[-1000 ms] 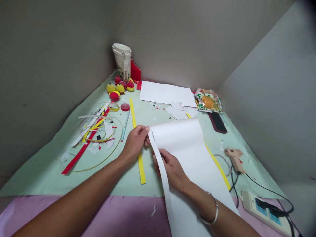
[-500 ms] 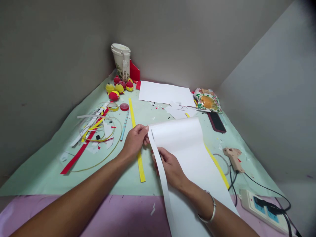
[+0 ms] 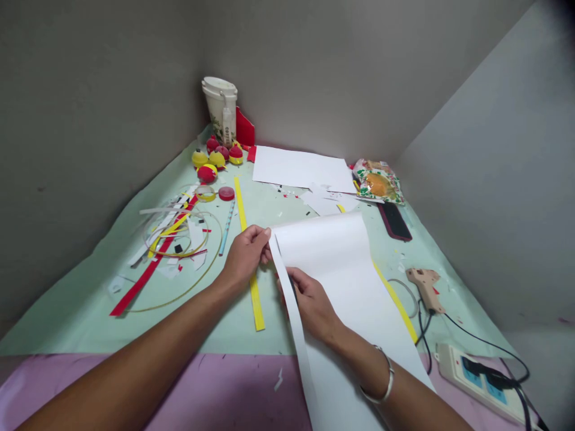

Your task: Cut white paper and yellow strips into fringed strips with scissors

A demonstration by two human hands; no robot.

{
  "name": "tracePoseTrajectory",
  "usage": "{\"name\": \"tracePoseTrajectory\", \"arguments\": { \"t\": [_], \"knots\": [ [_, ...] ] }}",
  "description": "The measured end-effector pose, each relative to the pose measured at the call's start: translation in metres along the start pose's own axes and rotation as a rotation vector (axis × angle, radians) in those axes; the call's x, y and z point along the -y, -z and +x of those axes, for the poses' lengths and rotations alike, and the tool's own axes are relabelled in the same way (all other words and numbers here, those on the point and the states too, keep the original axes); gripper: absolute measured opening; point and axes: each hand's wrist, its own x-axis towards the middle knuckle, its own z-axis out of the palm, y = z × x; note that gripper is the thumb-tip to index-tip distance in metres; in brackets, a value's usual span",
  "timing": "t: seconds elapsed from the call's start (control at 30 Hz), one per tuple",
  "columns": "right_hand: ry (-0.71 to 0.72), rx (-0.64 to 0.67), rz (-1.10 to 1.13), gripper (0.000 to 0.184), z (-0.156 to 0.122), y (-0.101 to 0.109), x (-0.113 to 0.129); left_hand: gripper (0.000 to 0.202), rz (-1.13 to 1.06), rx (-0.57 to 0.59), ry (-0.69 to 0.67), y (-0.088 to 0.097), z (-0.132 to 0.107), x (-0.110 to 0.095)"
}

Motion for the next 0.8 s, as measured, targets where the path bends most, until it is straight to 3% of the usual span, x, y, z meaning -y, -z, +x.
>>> {"name": "tracePoseTrajectory", "arguments": {
  "t": [0.8],
  "knots": [
    [0.041, 0.004, -0.013, 0.032, 0.0028, 0.0011, 0.0024, 0.027, 0.013, 0.007, -0.005, 0.0004, 0.0005, 0.0002]
  ]
}}
